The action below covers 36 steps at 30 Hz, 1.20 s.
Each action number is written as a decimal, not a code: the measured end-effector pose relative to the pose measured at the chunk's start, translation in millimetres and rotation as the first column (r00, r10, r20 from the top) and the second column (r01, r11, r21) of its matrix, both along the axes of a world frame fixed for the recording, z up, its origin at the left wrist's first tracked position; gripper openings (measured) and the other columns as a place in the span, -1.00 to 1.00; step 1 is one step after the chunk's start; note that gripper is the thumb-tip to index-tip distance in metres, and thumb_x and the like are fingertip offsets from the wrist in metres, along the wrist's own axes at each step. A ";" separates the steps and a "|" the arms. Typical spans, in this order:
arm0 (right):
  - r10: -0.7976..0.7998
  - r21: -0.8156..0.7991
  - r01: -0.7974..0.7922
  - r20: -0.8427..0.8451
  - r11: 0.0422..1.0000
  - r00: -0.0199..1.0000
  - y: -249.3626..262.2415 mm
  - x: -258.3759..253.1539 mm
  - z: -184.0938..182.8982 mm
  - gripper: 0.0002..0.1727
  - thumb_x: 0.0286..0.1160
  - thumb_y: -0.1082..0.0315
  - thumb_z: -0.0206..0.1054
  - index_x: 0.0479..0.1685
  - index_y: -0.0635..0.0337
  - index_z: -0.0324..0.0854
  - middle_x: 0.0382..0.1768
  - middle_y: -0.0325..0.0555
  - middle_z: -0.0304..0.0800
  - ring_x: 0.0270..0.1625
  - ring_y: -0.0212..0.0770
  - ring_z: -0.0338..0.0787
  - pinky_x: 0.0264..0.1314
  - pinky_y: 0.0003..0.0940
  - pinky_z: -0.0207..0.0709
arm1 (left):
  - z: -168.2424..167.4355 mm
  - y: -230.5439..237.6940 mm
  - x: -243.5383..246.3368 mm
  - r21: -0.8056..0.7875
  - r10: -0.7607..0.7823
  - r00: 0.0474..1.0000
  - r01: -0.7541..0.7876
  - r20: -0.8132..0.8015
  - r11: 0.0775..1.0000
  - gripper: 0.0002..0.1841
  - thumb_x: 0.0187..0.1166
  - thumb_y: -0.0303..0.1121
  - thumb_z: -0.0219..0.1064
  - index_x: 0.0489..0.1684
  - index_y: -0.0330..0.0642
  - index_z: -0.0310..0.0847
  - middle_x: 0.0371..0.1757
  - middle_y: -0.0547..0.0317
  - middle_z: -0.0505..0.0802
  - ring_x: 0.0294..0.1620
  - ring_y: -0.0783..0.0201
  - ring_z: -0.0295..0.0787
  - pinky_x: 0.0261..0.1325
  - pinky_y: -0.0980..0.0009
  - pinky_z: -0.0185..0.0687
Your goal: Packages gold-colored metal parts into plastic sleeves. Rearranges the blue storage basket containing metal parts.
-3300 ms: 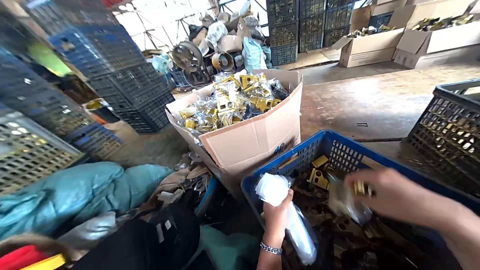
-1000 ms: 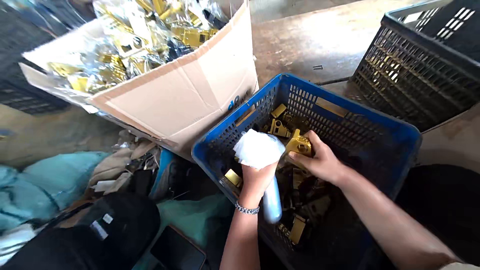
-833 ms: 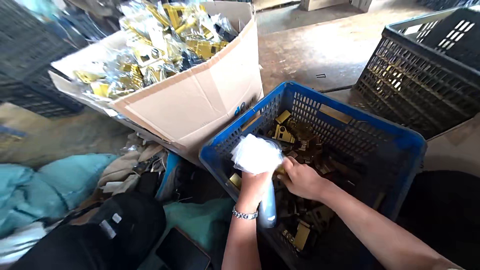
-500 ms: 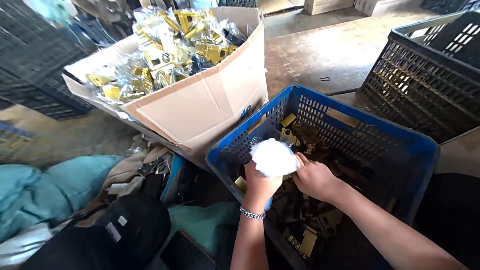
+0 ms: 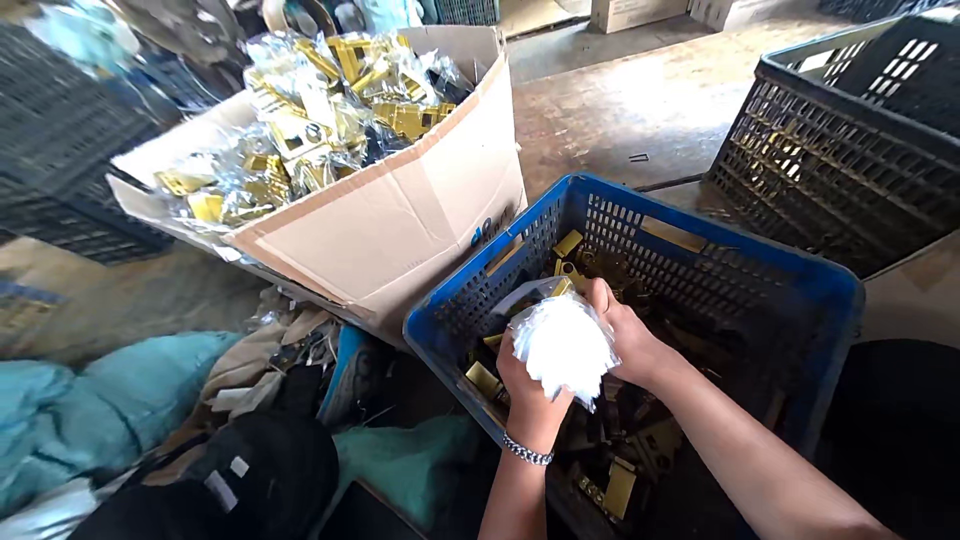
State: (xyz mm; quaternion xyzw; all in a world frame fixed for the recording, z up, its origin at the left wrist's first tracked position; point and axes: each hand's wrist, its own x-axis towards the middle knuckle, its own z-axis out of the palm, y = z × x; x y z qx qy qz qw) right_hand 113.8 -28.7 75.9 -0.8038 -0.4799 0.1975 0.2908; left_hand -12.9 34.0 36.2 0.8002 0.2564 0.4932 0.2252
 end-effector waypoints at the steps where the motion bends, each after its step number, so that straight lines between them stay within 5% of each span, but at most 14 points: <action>1: 0.011 0.003 -0.011 -0.035 1.000 0.999 4.0 1.9 -3.1 -0.22 0.51 0.36 0.40 0.69 0.43 0.14 0.59 0.47 0.31 0.35 0.31 0.70 0.36 0.11 0.59 | -2.6 2.9 4.0 0.003 0.023 1.000 -0.023 0.002 1.000 -0.49 0.11 -0.31 0.56 -0.14 -0.70 0.67 -0.19 -0.31 0.86 -0.06 0.12 0.87 0.17 0.38 0.69; 4: 0.105 0.073 -0.089 -0.252 0.993 0.962 0.6 11.1 -2.7 0.04 0.38 0.29 0.52 0.87 0.26 -0.05 0.72 0.38 0.21 0.70 0.24 0.36 0.70 0.06 0.28 | -6.5 16.6 8.5 -0.099 0.092 0.991 -0.082 0.098 0.992 -0.35 0.02 -0.28 0.70 -0.10 -0.78 0.63 -0.18 -0.33 0.88 -0.06 0.16 0.89 0.16 0.35 0.74; 8: 0.026 0.469 0.066 -0.186 0.881 0.982 -15.0 17.0 -10.3 -0.31 0.38 -0.01 0.51 0.47 0.20 0.63 0.25 0.07 0.80 0.30 -0.19 0.75 0.38 -0.26 0.59 | 2.7 21.2 5.1 -0.031 0.252 0.957 -0.250 0.144 0.968 -0.45 0.17 -0.35 0.63 -0.12 -0.79 0.63 -0.15 -0.44 0.84 0.00 0.04 0.85 0.20 0.29 0.67; 12: -0.005 0.536 0.008 -0.008 0.844 1.000 -11.3 16.9 -12.8 -0.32 0.31 0.15 0.48 0.47 0.31 0.61 0.23 0.16 0.78 0.28 0.21 0.65 0.26 0.31 0.41 | 5.2 -9.4 -7.4 -0.070 -0.023 1.000 0.024 0.015 0.997 -0.55 0.25 -0.35 0.49 -0.16 -0.72 0.64 -0.20 -0.27 0.84 -0.06 0.25 0.83 0.18 0.47 0.65; 14: 0.052 0.513 -0.038 -0.014 0.858 0.999 -12.4 18.4 -19.7 -0.29 0.05 0.31 0.54 0.40 0.36 0.65 0.22 0.33 0.72 0.28 0.29 0.64 0.28 0.29 0.41 | 2.2 -9.9 -0.6 -0.058 -0.084 0.995 0.087 0.063 0.994 -0.52 0.08 -0.31 0.55 -0.24 -0.68 0.68 -0.29 -0.23 0.88 -0.14 0.27 0.87 0.09 0.46 0.69; 17: 0.111 0.378 0.055 -0.403 0.924 0.908 -22.7 26.0 -27.7 -0.31 0.22 0.37 0.55 0.48 0.31 0.58 0.46 0.24 0.50 0.40 -0.13 0.61 0.31 -0.35 0.63 | -0.8 -6.2 1.5 -0.382 -0.149 0.962 0.229 0.227 0.896 -0.60 0.16 -0.52 0.55 -0.10 -0.66 0.63 -0.20 0.04 0.88 -0.07 0.63 0.79 0.14 0.66 0.68; 19: 0.094 0.222 0.124 -0.767 0.967 0.635 -28.1 31.0 -16.6 -0.28 0.36 0.51 0.47 0.62 0.28 0.37 0.43 0.06 0.59 0.25 -0.20 0.78 0.19 -0.31 0.77 | 3.3 -5.6 -2.9 -0.490 -0.171 0.950 0.283 0.260 0.825 -0.55 0.15 -0.58 0.55 0.01 -0.68 0.60 -0.13 0.05 0.87 -0.02 0.65 0.76 0.19 0.65 0.65; 21: 0.066 0.181 0.150 -0.823 0.972 0.564 -32.4 33.9 -15.3 -0.39 0.34 0.54 0.45 0.48 0.34 0.45 0.23 0.02 0.72 0.12 -0.20 0.84 0.19 -0.29 0.79 | 2.5 -2.3 -8.5 -0.484 -0.167 0.955 0.271 0.246 0.832 -0.54 0.09 -0.57 0.58 -0.02 -0.65 0.61 -0.13 0.08 0.87 -0.02 0.67 0.77 0.19 0.67 0.65; 24: 0.055 0.283 0.149 -0.603 0.947 0.796 -31.7 28.5 -20.4 -0.46 0.12 0.46 0.57 0.23 0.29 0.64 0.06 -0.09 0.81 0.01 -0.38 0.84 0.09 -0.46 0.75 | 1.0 1.0 -9.3 -0.394 -0.162 0.964 0.235 0.210 0.889 -0.60 0.08 -0.54 0.60 -0.13 -0.62 0.68 -0.20 0.08 0.91 -0.08 0.66 0.81 0.15 0.67 0.69; 26: 0.079 0.283 0.023 -0.345 0.959 0.935 -30.6 25.0 -25.9 -0.37 -0.02 0.37 0.62 0.22 0.33 0.67 0.02 0.04 0.84 0.01 -0.21 0.85 0.11 -0.25 0.73 | -2.2 -8.1 -7.6 -0.384 -0.272 0.955 0.297 0.120 0.874 -0.66 0.08 -0.54 0.58 -0.20 -0.56 0.71 -0.27 0.05 0.91 -0.15 0.56 0.85 0.06 0.55 0.75; 29: 0.281 -0.198 -0.297 -0.102 0.934 0.954 -27.1 42.3 -18.5 -0.32 0.08 0.26 0.70 0.31 0.34 0.67 0.08 0.33 0.82 0.22 0.31 0.79 0.36 0.34 0.54 | -8.3 -10.1 -6.7 -0.516 -0.352 0.935 0.321 0.041 0.794 -0.67 0.11 -0.55 0.58 -0.16 -0.54 0.74 -0.24 -0.03 0.92 -0.13 0.41 0.88 0.10 0.42 0.77; 32: 0.524 -0.548 -0.473 -0.073 0.690 0.848 -22.4 59.0 26.7 -0.53 0.23 0.42 0.65 0.17 0.40 0.74 0.04 0.44 0.78 0.19 0.47 0.72 0.31 0.45 0.45 | 11.2 3.3 -20.5 -0.807 -0.073 0.988 0.153 0.136 0.570 -0.44 0.26 -0.60 0.57 0.26 -0.62 0.47 0.00 -0.11 0.83 0.04 0.35 0.80 0.21 0.40 0.72; 34: 0.479 -0.199 -0.454 0.099 0.869 0.872 -35.0 63.0 73.2 -0.67 0.31 0.41 0.60 0.05 0.34 0.76 -0.14 0.28 0.83 -0.05 0.25 0.82 0.10 0.27 0.62 | 21.4 16.7 -30.8 -0.851 0.075 0.957 0.213 0.282 0.480 -0.47 0.39 -0.60 0.43 0.35 -0.52 0.38 -0.02 -0.03 0.83 -0.02 0.34 0.82 0.13 0.38 0.75; 36: 0.239 0.446 -0.366 0.315 0.817 0.918 -28.9 63.2 97.5 -0.64 0.33 0.32 0.53 0.10 0.26 0.74 -0.10 0.01 0.88 -0.11 -0.18 0.89 -0.01 -0.17 0.81 | 27.7 20.2 -36.5 -0.864 0.124 0.932 0.259 0.341 0.432 -0.52 0.38 -0.59 0.32 0.33 -0.46 0.36 -0.09 0.01 0.85 -0.12 0.32 0.85 -0.01 0.36 0.81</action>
